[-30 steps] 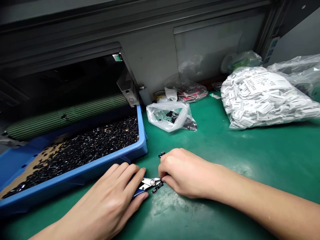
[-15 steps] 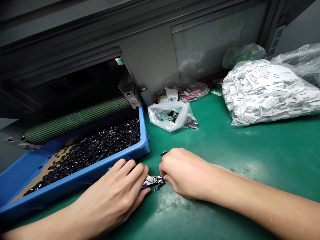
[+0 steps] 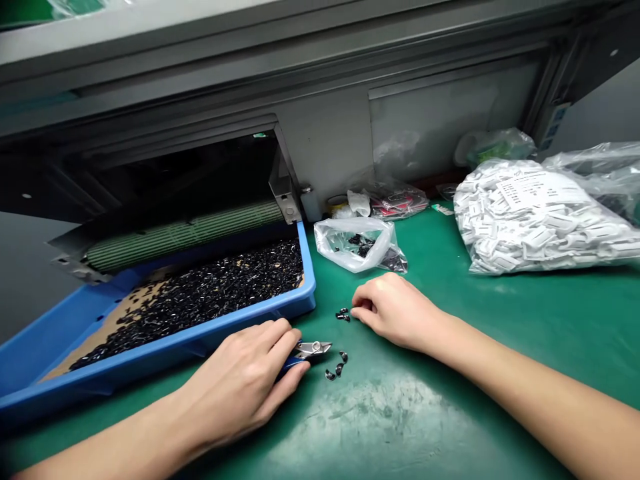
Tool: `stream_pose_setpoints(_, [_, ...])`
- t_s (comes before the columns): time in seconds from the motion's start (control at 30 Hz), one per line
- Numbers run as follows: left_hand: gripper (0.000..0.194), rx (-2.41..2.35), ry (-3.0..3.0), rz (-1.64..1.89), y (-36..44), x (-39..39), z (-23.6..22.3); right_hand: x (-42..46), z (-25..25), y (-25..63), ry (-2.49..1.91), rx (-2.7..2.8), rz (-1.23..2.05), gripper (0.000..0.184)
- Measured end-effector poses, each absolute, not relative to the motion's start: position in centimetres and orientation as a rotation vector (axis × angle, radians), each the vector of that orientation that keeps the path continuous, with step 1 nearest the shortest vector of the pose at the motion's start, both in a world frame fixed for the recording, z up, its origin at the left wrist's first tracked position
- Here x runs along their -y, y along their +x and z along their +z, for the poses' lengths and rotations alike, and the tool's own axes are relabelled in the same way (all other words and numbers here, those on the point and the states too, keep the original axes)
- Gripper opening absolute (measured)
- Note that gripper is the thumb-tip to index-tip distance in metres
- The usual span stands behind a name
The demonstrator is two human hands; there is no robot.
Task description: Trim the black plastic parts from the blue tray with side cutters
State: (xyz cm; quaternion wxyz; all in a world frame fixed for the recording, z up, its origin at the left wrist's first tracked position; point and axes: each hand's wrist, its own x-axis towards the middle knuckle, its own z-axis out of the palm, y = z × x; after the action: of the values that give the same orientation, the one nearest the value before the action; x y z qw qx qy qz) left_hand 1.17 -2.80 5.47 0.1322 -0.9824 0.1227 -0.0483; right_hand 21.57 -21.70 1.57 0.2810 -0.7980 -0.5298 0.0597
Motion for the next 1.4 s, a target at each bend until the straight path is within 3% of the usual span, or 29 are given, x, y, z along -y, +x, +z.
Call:
stream_pose_setpoints(0.37, [0.024,-0.226,-2.965,-0.083,0.9,2.6,4.0,21.9,1.8,20.7,-2.026,1.632,0.171,0.021])
stream_pose_setpoints(0.73, [0.035,-0.172,-2.928,-0.102,0.6,2.6,3.2,22.1,2.0,20.3,-1.914,1.705,0.305,0.016])
stream_pose_setpoints(1.4, [0.038,-0.257,-2.935,-0.071,0.9,4.0,4.2,22.1,2.2,19.4,-1.809,1.726,0.394,0.015])
